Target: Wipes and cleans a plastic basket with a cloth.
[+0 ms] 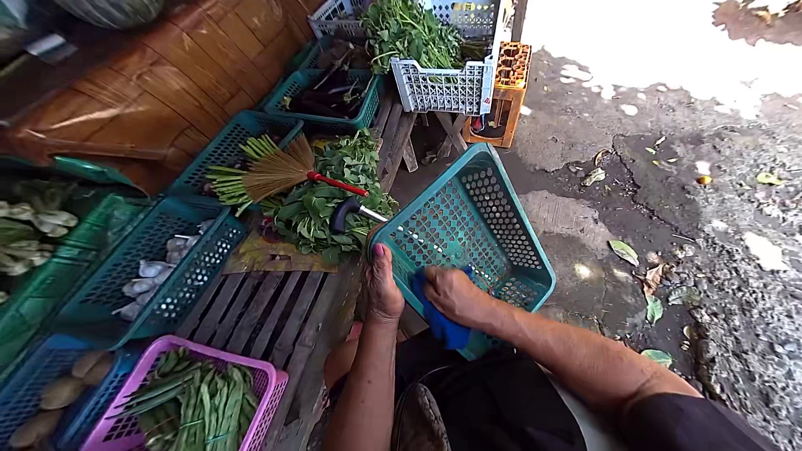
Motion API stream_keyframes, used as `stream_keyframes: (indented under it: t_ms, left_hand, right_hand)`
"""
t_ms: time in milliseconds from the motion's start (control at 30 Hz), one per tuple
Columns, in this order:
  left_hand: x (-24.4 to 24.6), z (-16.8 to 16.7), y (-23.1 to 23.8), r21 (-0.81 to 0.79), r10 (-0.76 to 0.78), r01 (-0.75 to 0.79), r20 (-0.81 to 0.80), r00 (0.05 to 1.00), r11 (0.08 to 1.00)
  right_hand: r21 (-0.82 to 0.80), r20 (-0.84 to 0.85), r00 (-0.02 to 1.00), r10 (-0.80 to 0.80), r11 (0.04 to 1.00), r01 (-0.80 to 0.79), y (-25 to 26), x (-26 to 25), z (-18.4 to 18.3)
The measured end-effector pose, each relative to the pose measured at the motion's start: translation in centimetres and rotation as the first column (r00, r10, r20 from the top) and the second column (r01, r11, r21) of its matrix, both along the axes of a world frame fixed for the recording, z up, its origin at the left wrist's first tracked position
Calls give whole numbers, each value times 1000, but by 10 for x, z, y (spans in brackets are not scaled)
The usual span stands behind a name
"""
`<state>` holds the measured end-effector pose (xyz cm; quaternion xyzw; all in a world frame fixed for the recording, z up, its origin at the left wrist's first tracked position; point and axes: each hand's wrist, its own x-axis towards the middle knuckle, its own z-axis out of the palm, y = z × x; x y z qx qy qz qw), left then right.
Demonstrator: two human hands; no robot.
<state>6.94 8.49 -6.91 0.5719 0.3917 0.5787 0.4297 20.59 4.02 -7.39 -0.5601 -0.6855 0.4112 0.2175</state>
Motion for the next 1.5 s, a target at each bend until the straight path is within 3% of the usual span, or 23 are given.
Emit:
stream_keyframes:
  t_ms: [100,200,267,333,400,467,533,600,667,733,800,867,1000,1100,1200,1300,1400,1500]
  left_hand:
    - [-8,-5,6,-61,41,-41,-7,999,997]
    - [-3,0,6,-25,25,-26,-26,999,999]
    - [2,4,5,-9,-2,2,-23,1000,1000]
    - [8,8,4,1,-31,31,-8,999,1000]
    - [11,9,0,39,-68,69,-19,997,997]
    - [11,10,-1,85,-75,78,-33,997,993]
    - [8,9,-1,96,-71,73,-25,997,993]
    - [4,5,-1,44,-44,43,12,999,998]
    - [-2,1,0,-26,15,-15,8,1000,1000]
    - [-6,-1,4,-63,42,-43,-9,999,997]
    - [-1,2,6,-55,17,-17,0,1000,998]
    - [7,9,4,-36,-21,21,1,1000,999]
    - [17,14,2,41,-54,55,-26,998,998]
    - [15,11,1,97,-89,91,-23,996,991]
    - [11,8,2,71,-66,67,-20,998,995]
    - [1,3,5,-27,19,-20,-20,1000,999]
    - [0,3,6,-51,19,-20,-26,999,998]
    - [9,13,1,-4,-43,43,-6,999,999]
  right_hand:
    - [-254,238,938,251,948,-189,-29,12,-57]
    - [-354,219,937,272,917,-183,-28,23,-75]
    - [-323,107,985,135,942,-94,-15,20,-49]
    - [-206,-73,996,-57,978,41,6,17,0]
    - [-93,-302,928,-218,976,199,26,12,45]
    - [-15,-457,846,-273,954,300,39,3,63]
    - [61,-346,913,-219,965,255,37,-4,55]
    - [76,-67,994,-90,993,96,19,-6,17]
    - [-58,198,976,87,995,-77,-12,0,-34]
    - [-260,312,921,235,953,-155,-36,10,-68]
    - [-350,322,905,278,923,-159,-38,17,-72]
    - [-331,204,960,192,936,-117,-25,18,-60]
    - [-66,-134,985,-107,993,99,17,15,37]
    - [63,-332,912,-241,959,277,38,7,67]
    - [130,5,994,-110,986,108,24,-3,23]
    - [-120,306,938,163,984,-131,-23,3,-49]
    - [-310,248,940,234,939,-152,-34,16,-76]
    - [-244,4,1000,30,969,-28,-8,20,-30]
